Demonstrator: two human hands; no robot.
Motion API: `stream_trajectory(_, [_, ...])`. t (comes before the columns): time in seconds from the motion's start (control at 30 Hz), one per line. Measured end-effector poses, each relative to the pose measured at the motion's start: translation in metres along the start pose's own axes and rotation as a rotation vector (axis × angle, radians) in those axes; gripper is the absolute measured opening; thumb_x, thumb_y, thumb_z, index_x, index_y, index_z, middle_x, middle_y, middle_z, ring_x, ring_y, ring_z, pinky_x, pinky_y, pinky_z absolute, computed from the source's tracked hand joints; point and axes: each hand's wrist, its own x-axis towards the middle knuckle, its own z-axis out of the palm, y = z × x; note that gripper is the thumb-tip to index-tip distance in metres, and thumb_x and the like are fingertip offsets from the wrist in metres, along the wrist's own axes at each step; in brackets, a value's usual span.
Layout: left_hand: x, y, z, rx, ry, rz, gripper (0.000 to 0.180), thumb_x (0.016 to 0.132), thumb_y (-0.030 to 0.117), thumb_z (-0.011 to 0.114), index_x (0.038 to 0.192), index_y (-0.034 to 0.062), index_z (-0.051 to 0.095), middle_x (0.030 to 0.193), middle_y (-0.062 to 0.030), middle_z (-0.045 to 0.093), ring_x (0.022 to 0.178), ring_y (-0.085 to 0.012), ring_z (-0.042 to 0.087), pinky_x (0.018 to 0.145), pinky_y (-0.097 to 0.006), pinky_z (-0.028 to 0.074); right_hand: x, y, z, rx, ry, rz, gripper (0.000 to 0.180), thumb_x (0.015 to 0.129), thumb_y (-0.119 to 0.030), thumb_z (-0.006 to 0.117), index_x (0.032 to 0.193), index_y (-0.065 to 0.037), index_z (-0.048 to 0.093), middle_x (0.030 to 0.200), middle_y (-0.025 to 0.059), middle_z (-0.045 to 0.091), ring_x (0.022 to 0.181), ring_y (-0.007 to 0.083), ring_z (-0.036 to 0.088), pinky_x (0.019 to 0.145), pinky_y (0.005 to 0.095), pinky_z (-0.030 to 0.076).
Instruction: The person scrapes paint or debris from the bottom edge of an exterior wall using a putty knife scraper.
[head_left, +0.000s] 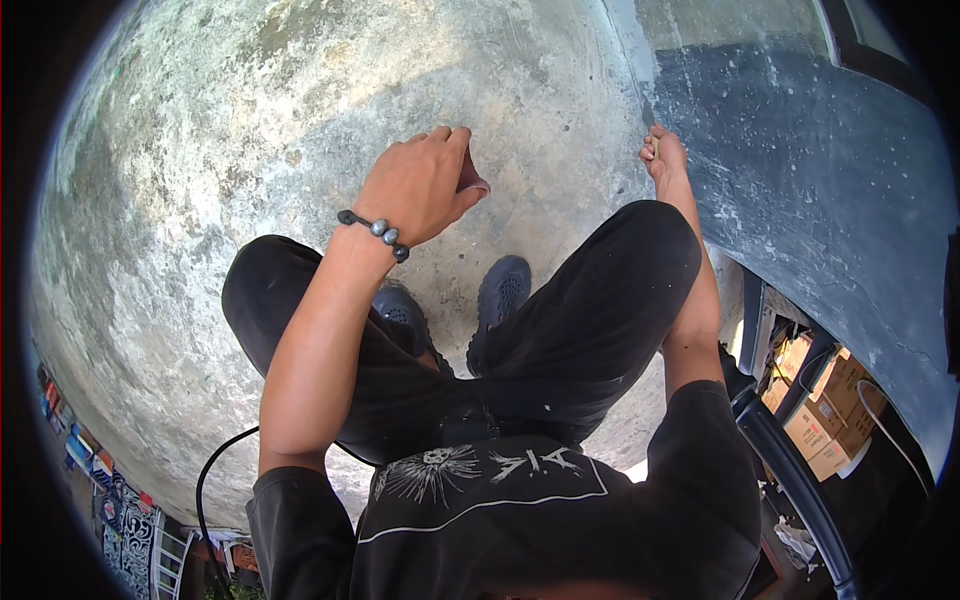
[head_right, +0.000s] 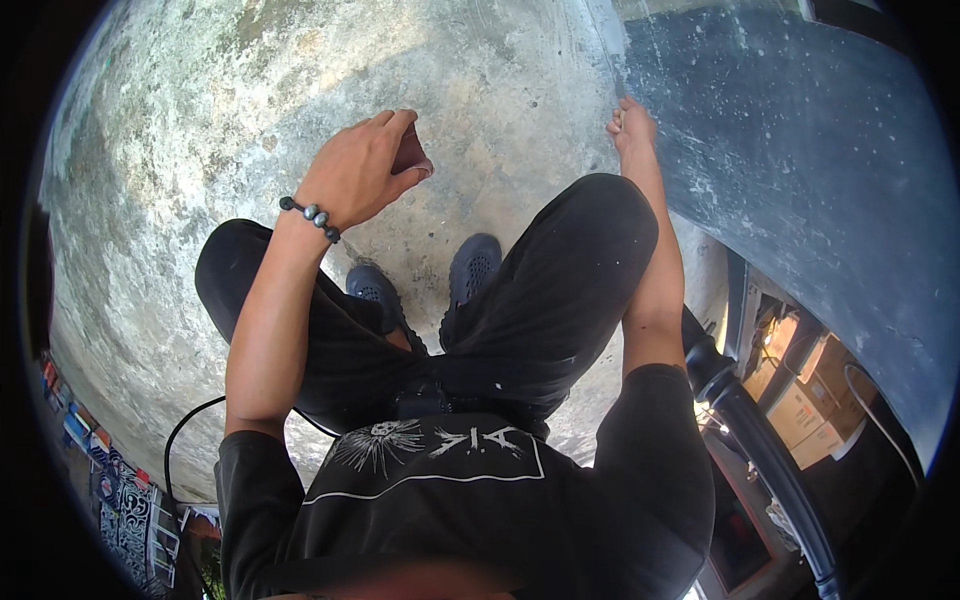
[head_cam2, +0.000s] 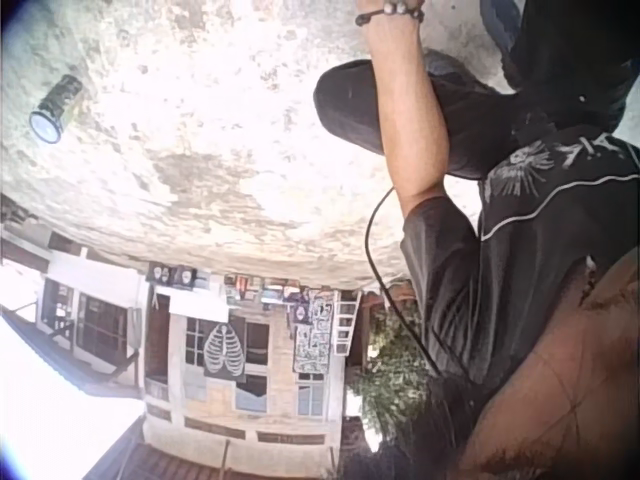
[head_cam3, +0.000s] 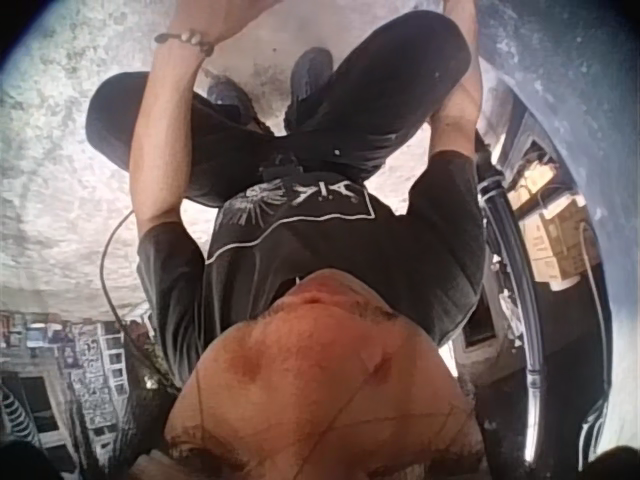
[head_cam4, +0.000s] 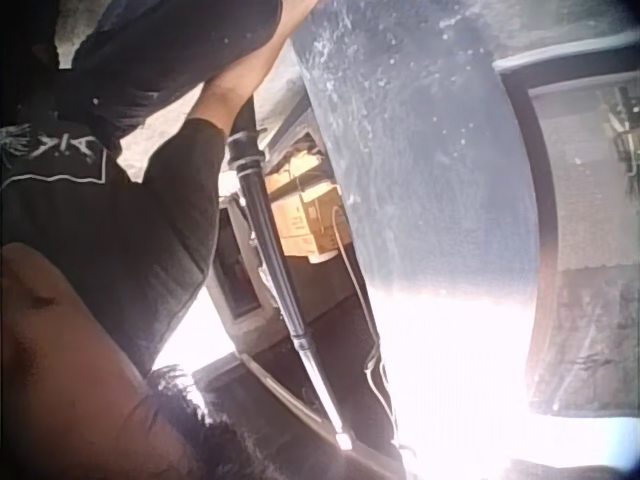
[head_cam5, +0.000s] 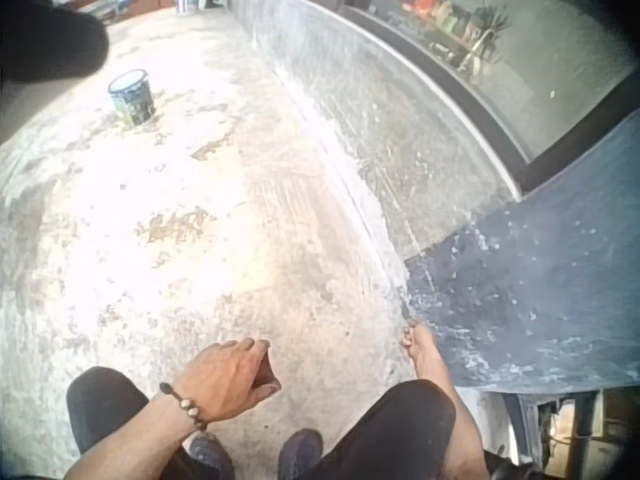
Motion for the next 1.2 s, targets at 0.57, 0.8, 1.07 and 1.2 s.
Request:
stream_trajectory(0.57, [-0.002,-0.001,0.006,0.055,0.026,0.014,0.045,0.084,0.031,0.068,0.113,0.0009,0.051,0.096,-0.0163,0.062,0.093,-0.0357,0.061,0.082,-0.044,0.049,0.009,-0.001,0.000,0.181,-0.048,0.017,0.015,0.093,-0.003,0.043,0.107,0.003,0.039,0.073,0.0118,0.046,0.050,0.0133,0.035,0.040,0.0247,0.028])
stream_trajectory(0.8, [-0.005,-0.005,0.003,0.016,0.059,0.002,0.042,0.084,0.030,0.068,0.111,0.0015,0.052,0.095,-0.0158,0.062,0.092,-0.0356,0.062,0.081,-0.044,0.049,0.021,-0.007,0.000,0.227,0.015,0.058,0.007,0.093,-0.003,0.040,0.097,0.002,0.038,0.072,0.0132,0.046,0.048,0.0145,0.033,0.040,0.0249,0.028])
stream_trajectory(1.07, [-0.008,-0.007,-0.001,0.033,0.040,0.008,0.044,0.084,0.029,0.069,0.113,0.0003,0.052,0.095,-0.0159,0.062,0.092,-0.0349,0.062,0.079,-0.043,0.050,0.034,-0.005,-0.004,0.264,-0.013,0.077,0.021,0.092,-0.003,0.039,0.110,0.006,0.042,0.076,0.0133,0.046,0.054,0.0162,0.038,0.042,0.0274,0.028])
stream_trajectory(1.2, [-0.010,-0.009,0.004,0.052,0.080,0.015,0.043,0.084,0.029,0.069,0.110,0.0002,0.052,0.095,-0.0159,0.062,0.091,-0.0347,0.062,0.078,-0.043,0.050,0.024,0.001,0.006,0.326,-0.021,0.119,0.006,0.092,-0.004,0.042,0.091,0.000,0.038,0.073,0.0125,0.046,0.049,0.0147,0.034,0.040,0.0251,0.027])
